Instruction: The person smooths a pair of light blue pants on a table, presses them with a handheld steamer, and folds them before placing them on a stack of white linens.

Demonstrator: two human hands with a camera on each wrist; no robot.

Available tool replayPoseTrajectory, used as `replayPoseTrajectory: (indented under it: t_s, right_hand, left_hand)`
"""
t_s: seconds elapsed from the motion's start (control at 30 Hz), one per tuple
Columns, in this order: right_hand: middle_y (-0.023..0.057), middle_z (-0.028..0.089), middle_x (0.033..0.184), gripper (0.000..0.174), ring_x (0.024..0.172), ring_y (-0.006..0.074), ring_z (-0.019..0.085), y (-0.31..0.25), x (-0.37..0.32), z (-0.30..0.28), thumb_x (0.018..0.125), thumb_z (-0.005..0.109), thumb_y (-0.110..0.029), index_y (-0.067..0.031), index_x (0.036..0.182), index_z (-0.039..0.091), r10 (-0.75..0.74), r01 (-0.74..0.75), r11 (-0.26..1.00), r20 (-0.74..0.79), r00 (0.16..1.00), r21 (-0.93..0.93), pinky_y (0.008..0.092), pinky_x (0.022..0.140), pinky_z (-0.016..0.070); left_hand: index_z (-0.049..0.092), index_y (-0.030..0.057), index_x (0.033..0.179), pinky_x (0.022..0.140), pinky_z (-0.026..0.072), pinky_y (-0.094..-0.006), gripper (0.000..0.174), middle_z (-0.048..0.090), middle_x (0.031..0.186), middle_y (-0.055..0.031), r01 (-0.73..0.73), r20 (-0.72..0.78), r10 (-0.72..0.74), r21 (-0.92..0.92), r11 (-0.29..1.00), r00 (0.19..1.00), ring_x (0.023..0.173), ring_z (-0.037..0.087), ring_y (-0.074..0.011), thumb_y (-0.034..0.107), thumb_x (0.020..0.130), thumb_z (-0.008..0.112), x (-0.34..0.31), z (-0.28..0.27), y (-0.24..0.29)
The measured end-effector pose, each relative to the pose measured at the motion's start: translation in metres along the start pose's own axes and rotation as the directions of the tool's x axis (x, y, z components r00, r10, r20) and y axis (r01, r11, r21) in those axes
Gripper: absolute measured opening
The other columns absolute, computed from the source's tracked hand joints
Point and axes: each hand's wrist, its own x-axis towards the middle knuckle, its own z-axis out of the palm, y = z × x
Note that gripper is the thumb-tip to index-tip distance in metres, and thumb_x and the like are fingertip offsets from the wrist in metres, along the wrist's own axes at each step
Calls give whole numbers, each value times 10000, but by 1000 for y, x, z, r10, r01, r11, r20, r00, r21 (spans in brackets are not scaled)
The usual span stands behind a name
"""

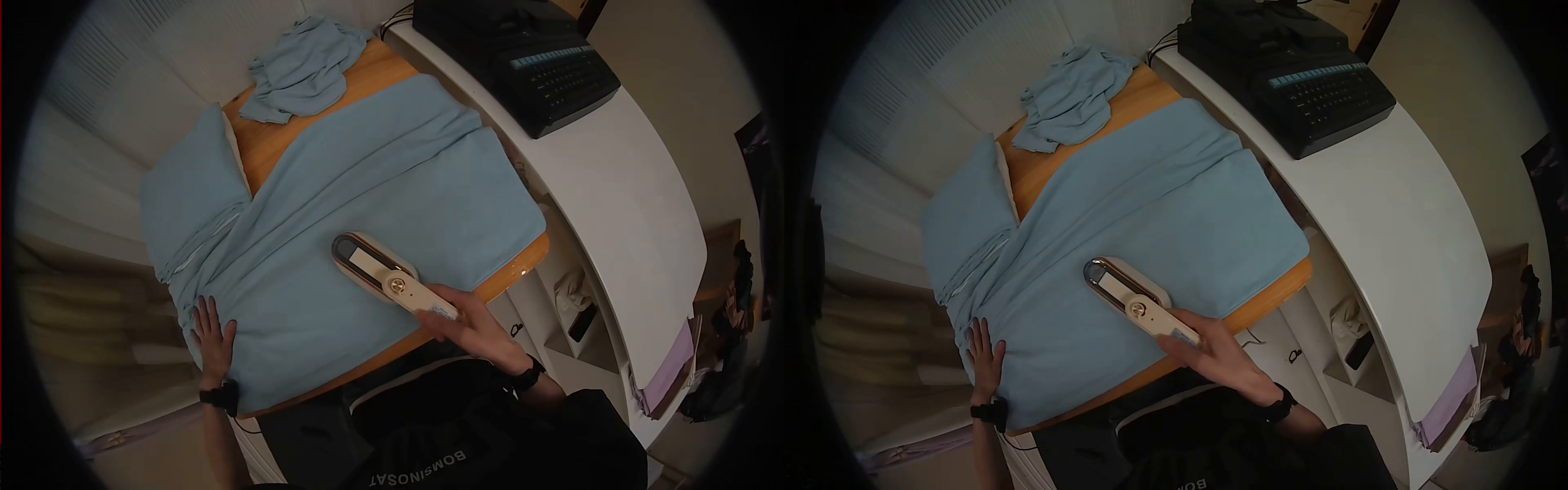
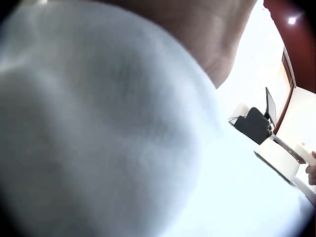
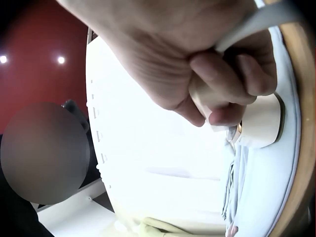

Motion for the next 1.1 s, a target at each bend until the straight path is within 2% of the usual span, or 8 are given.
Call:
replayPoseTrajectory:
  t_s: [0.23, 0.3, 0.37, 0.47, 0.57, 0.7, 0.77, 1.1]
  right_hand:
    - [-29, 553, 719, 380, 604, 57, 492, -29, -4, -46, 997, 626, -251, 10, 1273, 606, 8, -41, 996, -385, 923, -79, 225, 550, 390]
    - [-19, 567, 729, 406, 613, 60, 509, -31, 14, -40, 997, 623, -270, 16, 1283, 596, -309, 130, 910, -431, 848, -395, 232, 551, 402]
    - [-6, 569, 735, 430, 626, 62, 514, -42, 36, -25, 991, 631, -282, 23, 1291, 586, -311, 116, 903, -443, 841, -414, 241, 557, 414]
    - [-5, 564, 731, 457, 647, 67, 516, -65, 75, 10, 980, 636, -318, 21, 1283, 590, -254, 228, 947, -91, 963, -226, 246, 572, 412]
    - [-44, 508, 707, 464, 608, 41, 400, -70, 116, 46, 988, 608, -432, -47, 1248, 614, -19, 51, 984, 184, 983, -173, 217, 551, 302]
    - [-51, 484, 703, 465, 590, 34, 356, -43, 149, 58, 982, 607, -460, -54, 1209, 619, -71, 117, 973, 223, 972, -199, 215, 527, 272]
    - [-56, 469, 707, 443, 559, 24, 316, -61, 143, 32, 978, 617, -456, -59, 1174, 620, 17, 4, 985, 118, 993, -173, 212, 489, 237]
    - [-46, 493, 755, 531, 516, 12, 305, -85, 153, -107, 954, 652, -469, -20, 1227, 580, -191, 160, 980, -364, 912, -115, 191, 463, 256]
  left_hand:
    - [203, 195, 1625, 1165, 85, -707, 711, 127, 1701, -96, 7, -35, -8, -18, 1000, 999, 1544, 95, -431, 486, 1035, 472, -11, 10, -18]
    - [227, 195, 1619, 1163, 96, -712, 683, 131, 1700, -95, -14, -14, 13, -35, 999, 1000, 1542, 102, -434, 463, 1040, 472, -9, 3, 3]
    - [300, 215, 1596, 1150, 131, -731, 598, 147, 1696, -93, -99, -14, 99, -5, 995, 995, 1534, 123, -450, 392, 1051, 470, -10, 3, 24]
    - [330, 241, 1585, 1138, 143, -743, 565, 165, 1692, -89, -123, -5, 123, 0, 992, 992, 1530, 130, -459, 354, 1050, 473, -12, -2, 57]
    - [382, 258, 1562, 1133, 152, -745, 528, 189, 1687, -78, -152, -59, 152, -4, 988, 987, 1519, 157, -465, 329, 1046, 468, -21, 2, 61]
    - [421, 254, 1546, 1157, 136, -714, 506, 198, 1685, -78, -157, -64, 155, -23, 987, 986, 1515, 170, -458, 321, 1045, 455, -40, 4, 60]
    - [428, 251, 1542, 1163, 128, -706, 501, 200, 1684, -80, -156, -68, 152, -50, 987, 986, 1517, 167, -455, 321, 1047, 448, -44, 10, 59]
    - [428, 230, 1543, 1168, 94, -703, 494, 185, 1692, -62, -176, -85, 170, -64, 982, 982, 1536, 120, -441, 296, 1054, 412, -43, 8, 59]
